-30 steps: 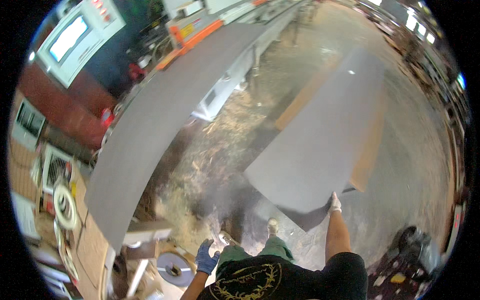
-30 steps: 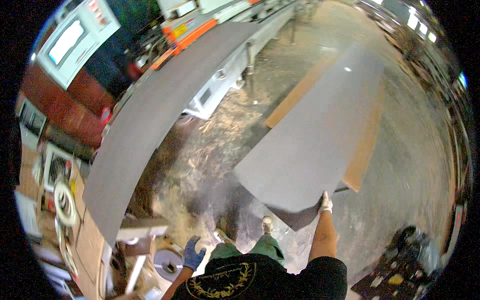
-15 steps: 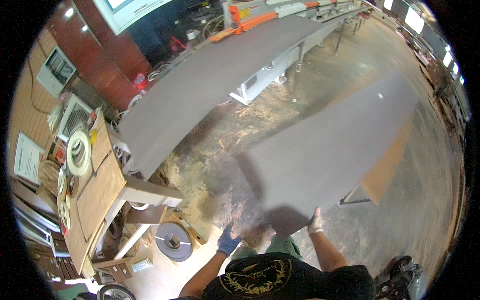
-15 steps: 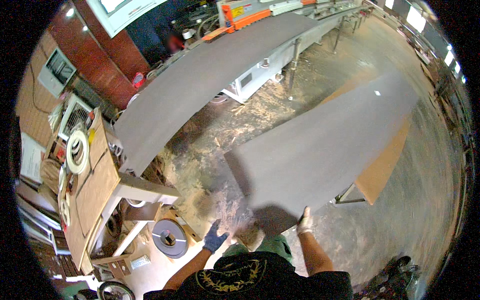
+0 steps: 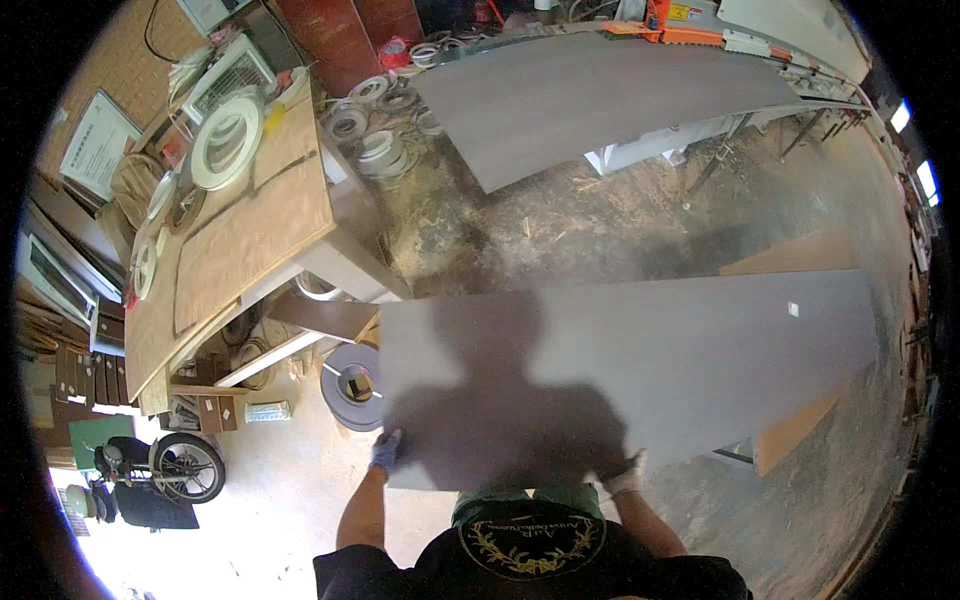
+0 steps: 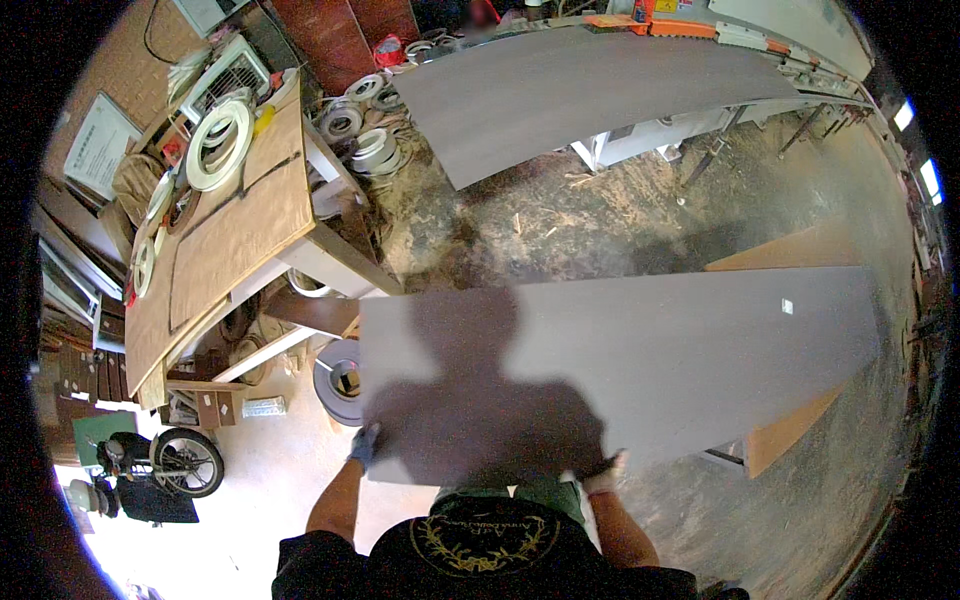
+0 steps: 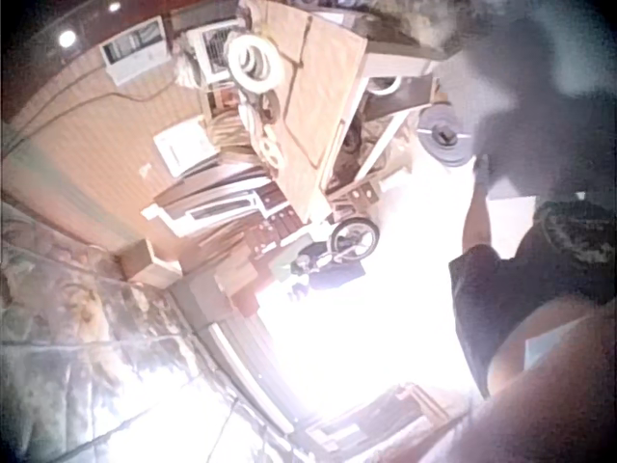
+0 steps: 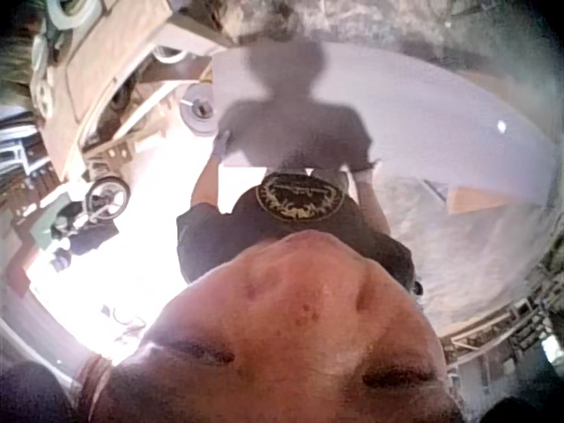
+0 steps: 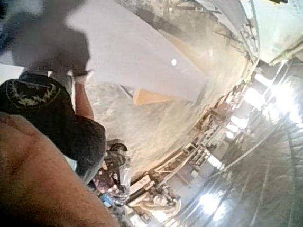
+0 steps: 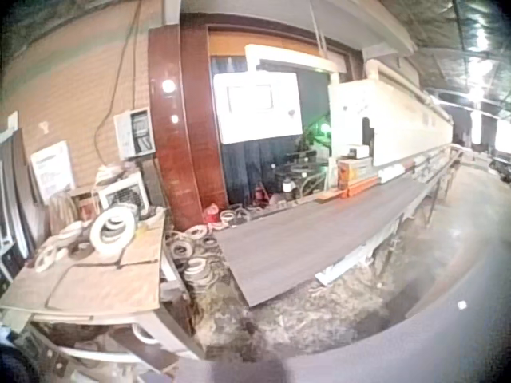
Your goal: The person picks up a large gray sheet, carries it across the workshop, and places it on a workbench. They then use a small orange tool to rub the surface of the sheet and later move the sheet to a machine before returning it to the bench.
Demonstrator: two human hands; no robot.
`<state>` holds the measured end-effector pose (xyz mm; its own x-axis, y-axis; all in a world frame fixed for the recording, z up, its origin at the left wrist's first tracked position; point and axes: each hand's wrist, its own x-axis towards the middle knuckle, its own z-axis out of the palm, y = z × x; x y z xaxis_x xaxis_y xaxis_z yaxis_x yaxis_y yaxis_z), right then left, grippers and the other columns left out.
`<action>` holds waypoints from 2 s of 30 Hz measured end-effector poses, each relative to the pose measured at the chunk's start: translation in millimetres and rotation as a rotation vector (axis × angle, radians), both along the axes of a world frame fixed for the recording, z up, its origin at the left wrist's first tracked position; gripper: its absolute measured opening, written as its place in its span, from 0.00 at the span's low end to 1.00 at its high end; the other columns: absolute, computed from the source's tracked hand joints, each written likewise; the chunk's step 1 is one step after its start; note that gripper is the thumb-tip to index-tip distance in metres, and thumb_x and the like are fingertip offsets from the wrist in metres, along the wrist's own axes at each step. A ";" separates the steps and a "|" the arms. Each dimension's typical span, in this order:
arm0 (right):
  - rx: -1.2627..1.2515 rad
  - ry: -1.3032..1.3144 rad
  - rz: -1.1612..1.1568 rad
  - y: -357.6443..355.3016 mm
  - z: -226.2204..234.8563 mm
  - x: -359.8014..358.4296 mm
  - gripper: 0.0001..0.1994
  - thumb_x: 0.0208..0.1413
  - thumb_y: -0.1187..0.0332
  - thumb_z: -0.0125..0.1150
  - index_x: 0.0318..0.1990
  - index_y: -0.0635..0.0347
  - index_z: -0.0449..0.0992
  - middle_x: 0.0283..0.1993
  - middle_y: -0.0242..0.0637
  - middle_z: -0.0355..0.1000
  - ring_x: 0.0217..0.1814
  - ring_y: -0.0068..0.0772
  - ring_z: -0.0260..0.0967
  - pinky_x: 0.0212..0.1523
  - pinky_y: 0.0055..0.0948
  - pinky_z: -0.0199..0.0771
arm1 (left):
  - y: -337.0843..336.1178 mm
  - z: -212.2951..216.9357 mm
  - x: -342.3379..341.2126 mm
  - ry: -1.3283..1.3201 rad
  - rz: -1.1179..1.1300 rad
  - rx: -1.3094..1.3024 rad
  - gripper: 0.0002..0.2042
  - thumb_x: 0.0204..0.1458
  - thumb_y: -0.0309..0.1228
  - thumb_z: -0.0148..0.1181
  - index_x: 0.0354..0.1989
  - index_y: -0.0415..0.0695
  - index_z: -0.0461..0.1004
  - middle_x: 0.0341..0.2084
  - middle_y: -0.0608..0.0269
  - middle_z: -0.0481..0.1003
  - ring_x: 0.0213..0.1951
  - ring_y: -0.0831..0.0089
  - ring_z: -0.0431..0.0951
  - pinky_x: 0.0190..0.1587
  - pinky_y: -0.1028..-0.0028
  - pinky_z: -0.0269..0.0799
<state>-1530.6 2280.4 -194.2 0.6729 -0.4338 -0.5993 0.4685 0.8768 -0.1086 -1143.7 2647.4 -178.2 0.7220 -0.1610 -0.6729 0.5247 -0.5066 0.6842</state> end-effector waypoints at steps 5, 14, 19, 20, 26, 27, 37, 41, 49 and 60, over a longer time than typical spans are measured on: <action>-0.023 0.483 -0.171 -50.8 1.2 -50.5 0.44 0.47 0.30 0.30 0.64 0.54 0.47 0.67 0.40 0.44 0.67 0.50 0.41 0.63 0.52 0.42 | 41.8 -26.3 3.9 -0.285 0.012 0.237 0.33 0.44 0.49 0.59 0.52 0.38 0.60 0.44 0.53 0.71 0.44 0.61 0.71 0.48 0.67 0.65; 0.003 0.464 -0.066 -26.9 55.7 -42.5 0.41 0.49 0.31 0.31 0.62 0.55 0.55 0.64 0.36 0.52 0.62 0.47 0.51 0.61 0.49 0.52 | -348.8 83.2 62.3 -0.688 -1.226 0.720 0.36 0.45 0.63 0.43 0.53 0.45 0.65 0.52 0.50 0.64 0.56 0.54 0.61 0.59 0.57 0.50; 0.039 0.318 -0.132 -72.0 -12.6 -110.0 0.37 0.52 0.39 0.38 0.63 0.54 0.51 0.64 0.38 0.52 0.62 0.47 0.51 0.60 0.50 0.52 | -489.2 53.6 13.7 -0.495 -1.323 0.452 0.33 0.46 0.64 0.39 0.45 0.48 0.72 0.44 0.51 0.71 0.48 0.54 0.69 0.50 0.60 0.63; 0.095 0.208 -0.177 -94.4 -28.3 -133.6 0.36 0.53 0.40 0.39 0.63 0.54 0.51 0.64 0.38 0.51 0.62 0.47 0.51 0.60 0.49 0.52 | -494.5 44.4 10.9 -0.509 -1.289 0.454 0.33 0.46 0.64 0.39 0.45 0.48 0.72 0.44 0.51 0.71 0.48 0.53 0.70 0.49 0.60 0.63; -0.153 0.626 -0.358 -201.5 -15.4 -177.7 0.34 0.55 0.40 0.31 0.63 0.52 0.51 0.65 0.36 0.51 0.64 0.46 0.49 0.62 0.46 0.47 | -490.0 29.5 11.2 -0.557 -1.302 0.457 0.32 0.46 0.64 0.40 0.44 0.48 0.73 0.41 0.53 0.74 0.45 0.53 0.72 0.47 0.60 0.65; -0.124 0.718 -0.374 -203.5 -18.4 -175.7 0.34 0.55 0.40 0.30 0.63 0.51 0.51 0.65 0.35 0.51 0.64 0.46 0.48 0.62 0.46 0.47 | -488.4 19.6 16.5 -0.627 -1.269 0.438 0.32 0.46 0.63 0.40 0.44 0.49 0.73 0.40 0.54 0.74 0.43 0.53 0.73 0.46 0.60 0.66; -0.067 0.014 -0.281 -54.2 32.6 -87.3 0.38 0.52 0.36 0.36 0.64 0.51 0.49 0.65 0.43 0.47 0.66 0.49 0.44 0.64 0.53 0.42 | -350.4 178.9 92.7 -0.717 -1.189 0.714 0.27 0.45 0.60 0.46 0.38 0.49 0.76 0.34 0.58 0.76 0.36 0.59 0.75 0.40 0.63 0.69; -0.415 0.575 -0.146 -141.7 32.3 -122.2 0.37 0.52 0.37 0.34 0.63 0.53 0.51 0.64 0.42 0.48 0.65 0.49 0.44 0.62 0.51 0.44 | -269.3 262.5 105.2 -0.883 -1.031 0.765 0.29 0.39 0.64 0.51 0.33 0.49 0.76 0.28 0.58 0.76 0.31 0.58 0.75 0.34 0.64 0.69; -0.238 0.435 -0.322 -165.7 49.5 -26.5 0.40 0.49 0.34 0.33 0.62 0.55 0.51 0.65 0.39 0.48 0.65 0.45 0.43 0.63 0.48 0.43 | -147.1 378.9 85.3 -1.573 -0.483 0.357 0.25 0.34 0.58 0.59 0.10 0.45 0.68 0.10 0.58 0.66 0.16 0.58 0.66 0.20 0.65 0.60; -0.164 0.480 -0.157 -131.3 17.9 140.1 0.44 0.46 0.30 0.34 0.63 0.55 0.49 0.67 0.37 0.45 0.67 0.45 0.41 0.62 0.53 0.39 | 55.0 383.8 156.6 -1.856 -0.185 0.487 0.17 0.50 0.38 0.49 0.14 0.40 0.64 0.14 0.52 0.64 0.19 0.54 0.63 0.23 0.62 0.58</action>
